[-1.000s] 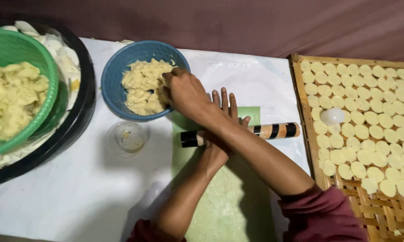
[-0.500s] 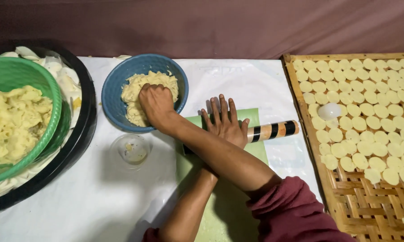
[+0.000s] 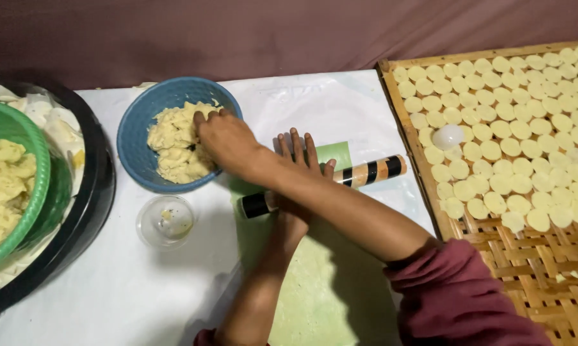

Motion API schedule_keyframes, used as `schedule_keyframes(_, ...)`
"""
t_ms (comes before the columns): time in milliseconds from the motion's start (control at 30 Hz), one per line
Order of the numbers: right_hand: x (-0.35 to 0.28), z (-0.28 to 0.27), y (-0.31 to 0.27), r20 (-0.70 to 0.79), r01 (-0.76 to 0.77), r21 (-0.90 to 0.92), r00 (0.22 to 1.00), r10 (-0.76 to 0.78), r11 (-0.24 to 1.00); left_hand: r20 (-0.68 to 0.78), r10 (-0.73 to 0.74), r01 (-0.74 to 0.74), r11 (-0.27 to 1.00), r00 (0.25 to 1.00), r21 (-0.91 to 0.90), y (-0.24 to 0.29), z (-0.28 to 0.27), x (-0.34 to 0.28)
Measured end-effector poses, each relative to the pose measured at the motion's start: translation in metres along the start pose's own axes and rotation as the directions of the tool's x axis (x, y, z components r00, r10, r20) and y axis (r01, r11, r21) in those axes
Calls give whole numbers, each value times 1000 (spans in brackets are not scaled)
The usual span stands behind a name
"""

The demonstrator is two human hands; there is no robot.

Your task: Rolling out yellow dough on a green mat using a rolling pin and placing small pieces onto a woven tray.

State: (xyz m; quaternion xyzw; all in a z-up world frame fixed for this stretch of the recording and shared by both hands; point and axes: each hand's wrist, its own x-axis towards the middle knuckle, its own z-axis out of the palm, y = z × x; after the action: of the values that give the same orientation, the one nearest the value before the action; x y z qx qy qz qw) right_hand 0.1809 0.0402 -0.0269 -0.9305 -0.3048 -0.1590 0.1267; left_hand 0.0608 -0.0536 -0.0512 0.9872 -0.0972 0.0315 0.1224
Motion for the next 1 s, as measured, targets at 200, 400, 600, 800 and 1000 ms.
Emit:
schedule_keyframes(200, -97, -185, 71, 42, -181, 480, 982, 184, 858, -259, 193, -163, 978, 946, 130, 5, -22, -48)
schedule_keyframes(400, -209, -193, 146, 301, -507, 423, 861, 411, 751, -125, 294, -316, 923, 947, -221, 5, -36, -115)
schedule_keyframes(600, -254, -142, 169, 312, -489, 391, 867, 388, 780, -140, 258, -270, 960, 956, -73, 14, -28, -136)
schedule_keyframes(800, -233, -123, 139, 190, -298, 482, 954, 233, 824, -173, 279, -289, 956, 945, -38, 12, -28, -131)
schedule_keyframes(1000, -225, -135, 126, 200, -148, 512, 979, 50, 846, -230, 292, -327, 936, 928, -133, -3, -41, -120)
